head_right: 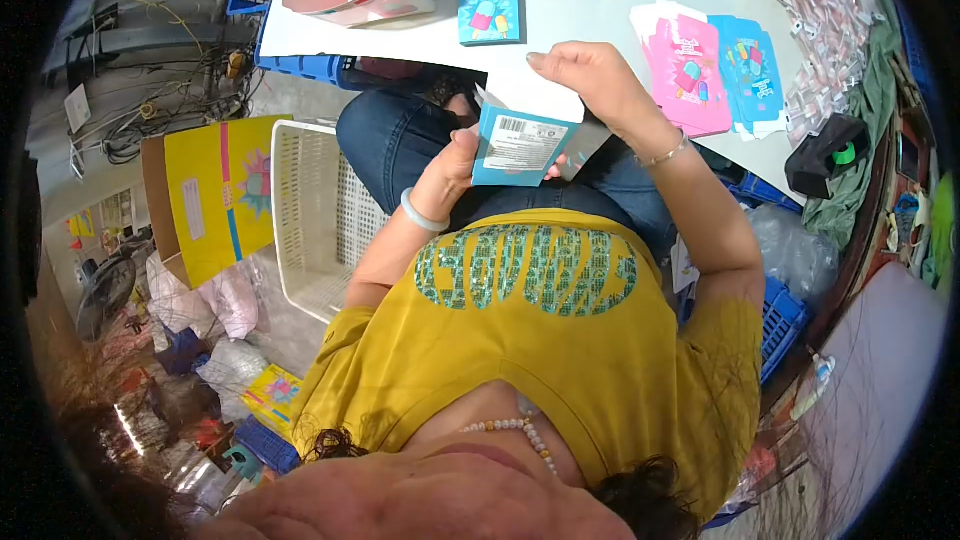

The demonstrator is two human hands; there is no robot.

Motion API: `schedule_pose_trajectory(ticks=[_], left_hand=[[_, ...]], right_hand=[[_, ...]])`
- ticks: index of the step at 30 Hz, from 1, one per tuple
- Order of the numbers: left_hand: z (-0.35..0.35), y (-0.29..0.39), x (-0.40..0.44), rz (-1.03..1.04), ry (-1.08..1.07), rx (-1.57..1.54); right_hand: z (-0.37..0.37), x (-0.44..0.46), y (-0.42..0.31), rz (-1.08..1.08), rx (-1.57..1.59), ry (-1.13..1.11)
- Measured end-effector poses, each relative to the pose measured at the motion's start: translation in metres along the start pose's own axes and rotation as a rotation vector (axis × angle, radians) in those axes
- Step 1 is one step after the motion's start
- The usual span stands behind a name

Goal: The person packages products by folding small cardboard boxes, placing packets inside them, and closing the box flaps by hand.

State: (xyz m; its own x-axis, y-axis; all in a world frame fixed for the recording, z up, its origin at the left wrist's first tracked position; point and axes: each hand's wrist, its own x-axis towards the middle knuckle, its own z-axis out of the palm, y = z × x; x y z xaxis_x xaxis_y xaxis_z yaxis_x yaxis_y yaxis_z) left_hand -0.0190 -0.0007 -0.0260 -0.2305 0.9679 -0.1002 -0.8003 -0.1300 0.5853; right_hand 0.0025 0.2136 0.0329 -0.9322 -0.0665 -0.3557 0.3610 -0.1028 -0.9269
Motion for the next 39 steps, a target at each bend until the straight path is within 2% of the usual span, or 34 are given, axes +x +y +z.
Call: schedule_pose_trajectory(ticks=[3, 6, 9, 12, 15, 19, 20, 23, 27, 29, 31, 34, 37, 39], left_hand=[[0.004, 0.016, 0.005, 0.009, -0.017, 0.035], [0.015, 0.029, 0.012, 0.032, -0.009, 0.042], [0.004, 0.026, 0.017, 0.068, -0.007, 0.011], [-0.009, 0.026, 0.019, 0.094, 0.016, -0.021], [-0.02, 0.029, 0.025, 0.112, -0.019, -0.042], [-0.007, 0.048, 0.037, 0.124, -0.015, 0.005], [-0.015, 0.049, 0.039, 0.106, -0.035, 0.038], [-0.033, 0.059, 0.039, 0.102, -0.023, 0.02], [-0.041, 0.083, 0.043, 0.109, -0.014, 0.051], [-0.047, 0.081, 0.044, 0.122, -0.025, 0.014], [-0.041, 0.081, 0.044, 0.16, -0.111, -0.076], [-0.058, 0.083, 0.045, 0.108, -0.209, 0.032], [-0.059, 0.092, 0.042, 0.132, -0.181, 0.121], [-0.058, 0.097, 0.041, 0.15, -0.167, 0.153]], right_hand=[[0.004, 0.004, -0.004, 0.207, 0.234, -0.131], [0.003, 0.001, -0.017, 0.357, 0.249, -0.123], [-0.008, -0.001, -0.017, 0.121, 0.133, 0.045], [-0.008, -0.011, -0.009, -0.112, 0.024, 0.051], [-0.012, -0.011, -0.004, -0.05, 0.154, -0.054], [-0.011, -0.002, -0.006, -0.053, 0.548, -0.141], [-0.015, 0.001, -0.004, -0.076, 0.546, -0.202], [-0.026, 0.014, -0.011, -0.038, 0.487, -0.152], [-0.06, 0.085, -0.011, -0.086, -0.161, 0.137], [-0.067, 0.134, -0.01, -0.191, -0.363, 0.189], [-0.068, 0.184, -0.012, -0.185, -0.606, 0.249], [-0.06, 0.249, -0.01, -0.734, -1.158, 0.337], [-0.05, 0.267, -0.018, -0.781, -1.589, 0.239], [-0.055, 0.271, -0.017, -0.766, -1.688, 0.247]])
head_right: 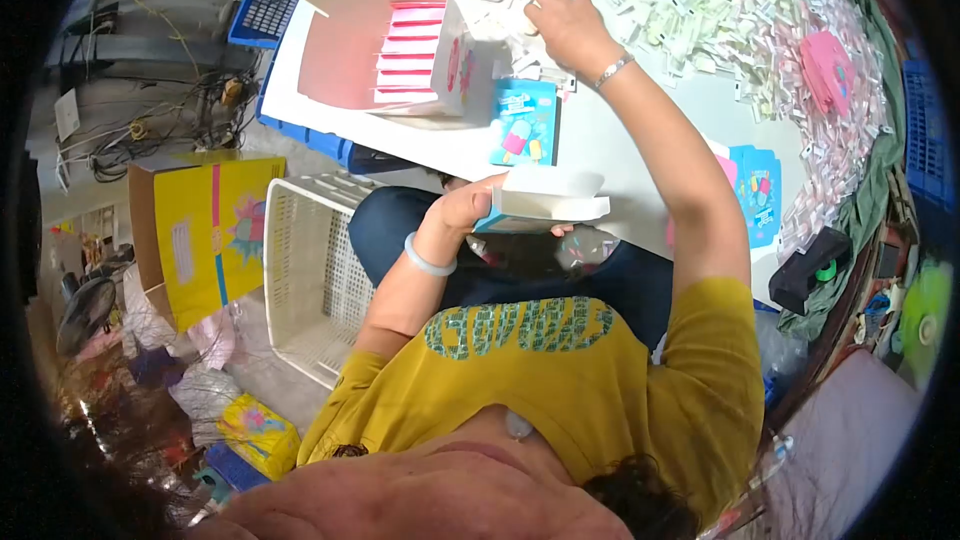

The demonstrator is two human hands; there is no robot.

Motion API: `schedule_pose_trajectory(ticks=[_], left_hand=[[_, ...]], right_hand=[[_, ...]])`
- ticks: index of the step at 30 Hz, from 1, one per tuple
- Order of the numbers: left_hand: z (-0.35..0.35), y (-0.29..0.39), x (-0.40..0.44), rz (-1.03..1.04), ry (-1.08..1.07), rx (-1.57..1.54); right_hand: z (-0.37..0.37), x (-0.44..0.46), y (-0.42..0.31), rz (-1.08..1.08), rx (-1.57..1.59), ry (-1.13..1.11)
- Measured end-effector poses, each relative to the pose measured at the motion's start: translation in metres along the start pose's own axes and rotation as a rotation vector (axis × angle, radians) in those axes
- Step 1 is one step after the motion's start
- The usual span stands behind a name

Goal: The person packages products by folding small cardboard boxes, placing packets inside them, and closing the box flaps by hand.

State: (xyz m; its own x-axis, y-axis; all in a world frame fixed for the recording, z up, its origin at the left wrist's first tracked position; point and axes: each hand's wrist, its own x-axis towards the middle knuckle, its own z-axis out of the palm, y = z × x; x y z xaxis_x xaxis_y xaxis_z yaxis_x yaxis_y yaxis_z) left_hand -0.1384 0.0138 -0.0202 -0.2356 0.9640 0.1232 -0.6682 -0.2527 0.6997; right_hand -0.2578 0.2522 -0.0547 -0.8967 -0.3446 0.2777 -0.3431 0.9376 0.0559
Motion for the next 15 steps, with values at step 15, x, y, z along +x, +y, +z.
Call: schedule_pose_trajectory(ticks=[15], left_hand=[[0.006, -0.013, 0.007, 0.028, 0.234, -0.33]], right_hand=[[0.02, 0.014, 0.063, 0.465, 0.047, -0.068]])
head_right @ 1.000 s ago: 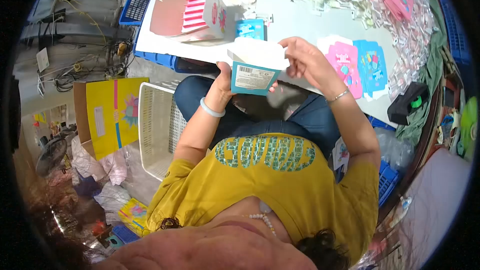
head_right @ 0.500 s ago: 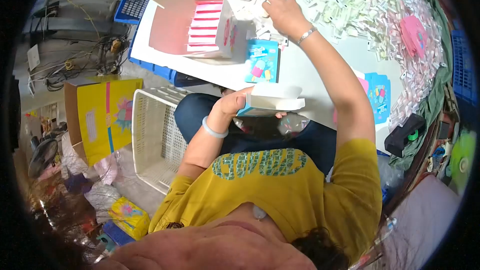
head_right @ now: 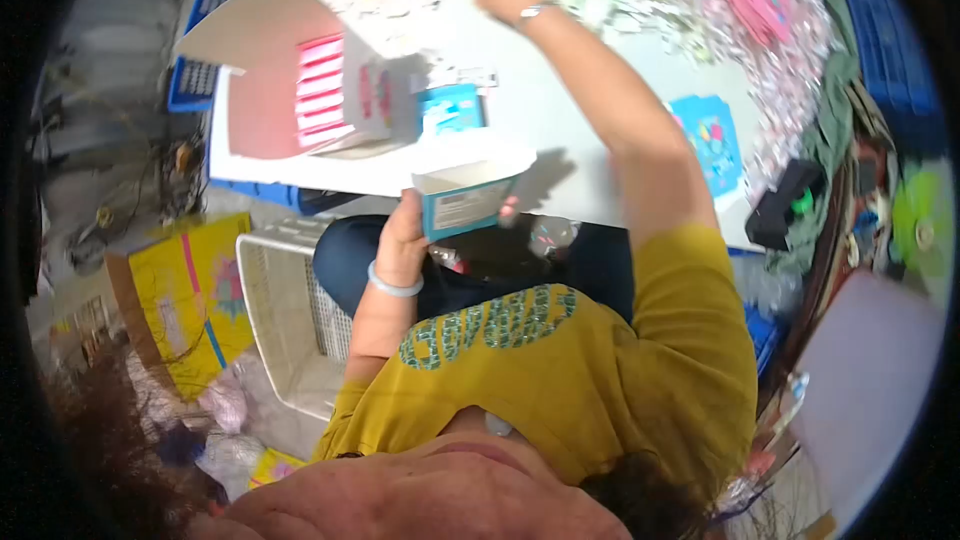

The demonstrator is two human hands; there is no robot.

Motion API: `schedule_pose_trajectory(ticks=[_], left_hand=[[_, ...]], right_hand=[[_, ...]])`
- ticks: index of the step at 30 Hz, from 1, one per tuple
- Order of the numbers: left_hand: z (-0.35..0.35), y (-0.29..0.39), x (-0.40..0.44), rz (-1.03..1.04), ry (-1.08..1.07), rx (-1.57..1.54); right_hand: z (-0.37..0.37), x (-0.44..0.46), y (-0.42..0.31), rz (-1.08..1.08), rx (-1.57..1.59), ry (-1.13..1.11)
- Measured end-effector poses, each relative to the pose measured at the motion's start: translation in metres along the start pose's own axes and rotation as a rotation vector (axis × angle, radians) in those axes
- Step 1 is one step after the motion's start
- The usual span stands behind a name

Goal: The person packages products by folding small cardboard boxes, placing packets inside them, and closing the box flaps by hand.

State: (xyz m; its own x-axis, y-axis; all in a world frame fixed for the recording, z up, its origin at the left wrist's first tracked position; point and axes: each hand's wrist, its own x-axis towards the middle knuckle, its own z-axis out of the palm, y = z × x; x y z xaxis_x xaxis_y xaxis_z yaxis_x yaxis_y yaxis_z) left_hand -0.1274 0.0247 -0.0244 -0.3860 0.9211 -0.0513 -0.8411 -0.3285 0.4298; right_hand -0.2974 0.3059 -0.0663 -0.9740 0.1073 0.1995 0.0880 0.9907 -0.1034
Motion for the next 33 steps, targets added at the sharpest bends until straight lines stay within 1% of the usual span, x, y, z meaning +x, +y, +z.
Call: schedule_pose_trajectory(ticks=[2, 3, 4, 7, 8, 10, 11, 12, 13, 14, 15, 16, 18, 20, 21, 22, 23, 24, 25, 26, 29, 30, 33], left_hand=[[-0.007, -0.004, 0.002, -0.05, 0.044, 0.013], [-0.011, -0.005, 0.003, -0.072, 0.067, 0.028], [-0.009, -0.006, 0.004, -0.027, 0.044, 0.104], [-0.012, -0.011, 0.008, -0.053, 0.015, 0.038], [-0.011, -0.012, 0.008, -0.066, 0.006, 0.052], [-0.008, -0.013, 0.009, -0.087, 0.005, 0.066], [-0.007, -0.014, 0.01, -0.095, 0.007, 0.073], [-0.008, -0.015, 0.012, -0.104, -0.029, 0.1], [-0.008, -0.016, 0.013, -0.108, -0.009, 0.081], [-0.008, -0.018, 0.012, -0.109, 0.012, 0.062], [-0.009, -0.02, 0.013, -0.112, 0.029, 0.056], [-0.01, -0.022, 0.013, -0.114, 0.047, 0.05], [-0.013, -0.022, 0.017, -0.117, 0.066, 0.063], [-0.016, -0.023, 0.019, -0.113, 0.081, 0.065], [-0.015, -0.025, 0.022, -0.115, 0.078, 0.055], [-0.014, -0.027, 0.024, -0.117, 0.075, 0.044], [-0.014, -0.028, 0.028, -0.123, 0.06, 0.029], [-0.014, -0.028, 0.031, -0.128, 0.046, 0.013], [-0.013, -0.028, 0.032, -0.141, 0.08, 0.049], [-0.011, -0.028, 0.034, -0.157, 0.115, 0.085], [-0.006, -0.029, 0.037, -0.179, 0.172, 0.106], [-0.005, -0.029, 0.038, -0.183, 0.183, 0.099], [-0.011, -0.031, 0.036, -0.172, 0.102, 0.02]], right_hand=[[-0.005, -0.002, -0.008, -0.069, -0.041, 0.032], [-0.008, -0.012, -0.011, -0.108, -0.037, 0.178], [-0.019, -0.02, -0.015, -0.099, 0.036, 0.242], [-0.065, -0.062, 0.0, -0.182, 0.092, 0.327], [-0.074, -0.079, 0.016, -0.197, 0.16, 0.319], [-0.085, -0.121, 0.052, 0.102, 0.47, 0.317], [-0.108, -0.142, 0.062, 0.419, 0.581, 0.189], [-0.095, -0.16, 0.102, 0.375, 0.437, 0.281], [-0.099, -0.178, 0.129, 0.52, 0.327, 0.282], [-0.093, -0.196, 0.167, 0.603, 0.266, 0.365], [-0.098, -0.213, 0.202, 0.717, 0.161, 0.369], [-0.116, -0.226, 0.216, 0.851, 0.139, 0.383], [-0.123, -0.261, 0.277, 0.872, 0.027, 0.325], [-0.109, -0.288, 0.322, 0.957, -0.122, 0.131], [-0.107, -0.294, 0.324, 0.996, -0.196, 0.031], [-0.101, -0.299, 0.325, 1.014, -0.114, 0.017], [-0.099, -0.301, 0.327, 0.968, -0.041, -0.037], [-0.106, -0.297, 0.312, 0.92, 0.033, -0.091], [-0.11, -0.299, 0.301, 0.872, 0.108, -0.146], [-0.103, -0.307, 0.296, 0.761, 0.058, 0.017], [-0.131, -0.312, 0.283, 0.739, 0.378, 0.094], [-0.139, -0.313, 0.285, 0.85, 0.38, 0.11], [-0.147, -0.323, 0.309, 1.137, 0.276, 0.29]])
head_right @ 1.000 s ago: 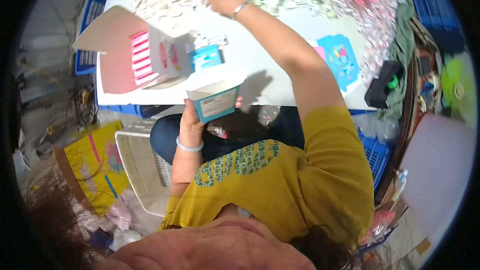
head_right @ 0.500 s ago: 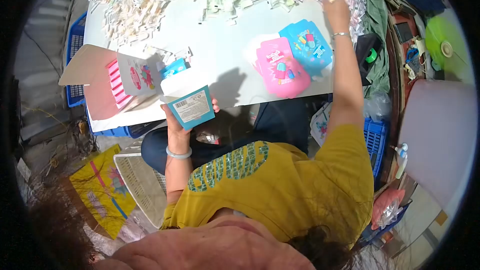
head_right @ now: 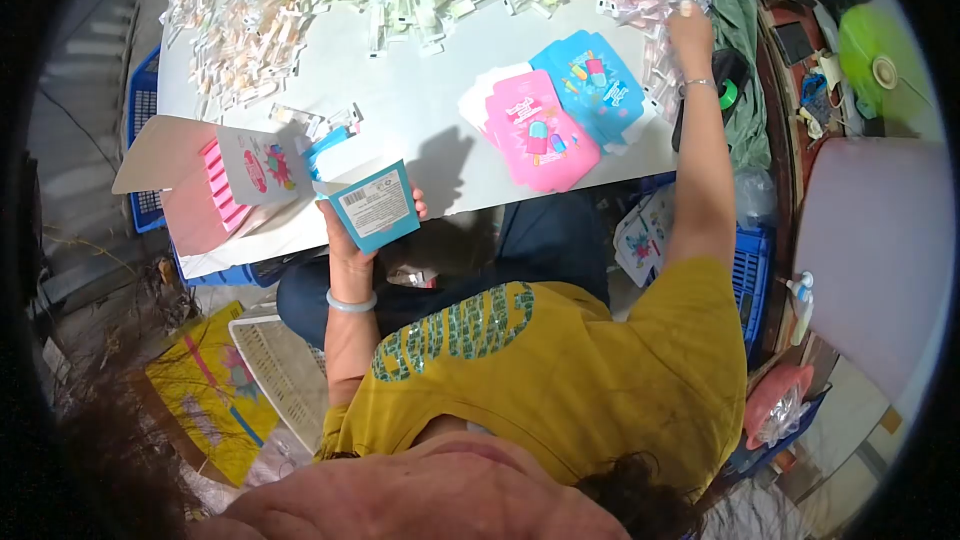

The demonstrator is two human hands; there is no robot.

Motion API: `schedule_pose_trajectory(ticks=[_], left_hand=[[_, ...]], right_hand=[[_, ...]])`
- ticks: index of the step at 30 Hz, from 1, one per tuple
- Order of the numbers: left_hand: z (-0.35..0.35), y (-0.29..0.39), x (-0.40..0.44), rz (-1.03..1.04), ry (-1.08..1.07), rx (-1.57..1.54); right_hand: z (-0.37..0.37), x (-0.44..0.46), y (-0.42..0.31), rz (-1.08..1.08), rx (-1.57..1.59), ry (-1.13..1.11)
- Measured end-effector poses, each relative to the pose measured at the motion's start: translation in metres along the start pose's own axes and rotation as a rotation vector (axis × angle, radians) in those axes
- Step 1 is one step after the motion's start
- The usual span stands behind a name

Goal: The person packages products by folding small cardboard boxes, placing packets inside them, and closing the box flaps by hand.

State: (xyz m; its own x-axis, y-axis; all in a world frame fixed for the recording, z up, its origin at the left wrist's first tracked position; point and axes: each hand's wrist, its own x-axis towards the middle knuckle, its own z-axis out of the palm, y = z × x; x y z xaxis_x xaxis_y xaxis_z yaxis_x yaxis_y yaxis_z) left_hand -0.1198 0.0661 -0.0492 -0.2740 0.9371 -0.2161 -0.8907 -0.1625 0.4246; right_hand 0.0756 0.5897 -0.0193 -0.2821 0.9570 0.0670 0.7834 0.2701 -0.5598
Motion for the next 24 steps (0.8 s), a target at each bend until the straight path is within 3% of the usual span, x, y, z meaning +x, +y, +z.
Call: schedule_pose_trajectory(ticks=[4, 10, 13, 17, 20, 21, 24], left_hand=[[0.0, -0.001, 0.001, 0.016, 0.003, 0.039], [0.001, 0.0, 0.004, 0.025, -0.005, 0.057], [-0.002, -0.001, 0.003, 0.026, 0.026, 0.108], [-0.001, 0.0, 0.001, 0.025, 0.065, 0.152], [-0.008, -0.002, 0.001, 0.014, 0.046, 0.137], [-0.01, -0.003, 0.001, 0.011, 0.03, 0.126], [-0.01, -0.006, -0.003, 0.023, 0.028, 0.12]], right_hand=[[0.014, 0.032, 0.024, 0.149, -0.045, -0.256], [0.062, 0.042, 0.009, 0.146, -0.03, 0.057], [0.062, 0.048, 0.012, 0.24, 0.377, -0.11], [0.046, 0.042, 0.015, 0.287, 0.792, -0.124], [0.037, 0.03, 0.022, 0.275, 0.674, -0.162], [0.032, 0.021, 0.022, 0.149, 0.587, -0.122], [0.031, 0.005, -0.006, 0.284, 0.505, -0.028]])
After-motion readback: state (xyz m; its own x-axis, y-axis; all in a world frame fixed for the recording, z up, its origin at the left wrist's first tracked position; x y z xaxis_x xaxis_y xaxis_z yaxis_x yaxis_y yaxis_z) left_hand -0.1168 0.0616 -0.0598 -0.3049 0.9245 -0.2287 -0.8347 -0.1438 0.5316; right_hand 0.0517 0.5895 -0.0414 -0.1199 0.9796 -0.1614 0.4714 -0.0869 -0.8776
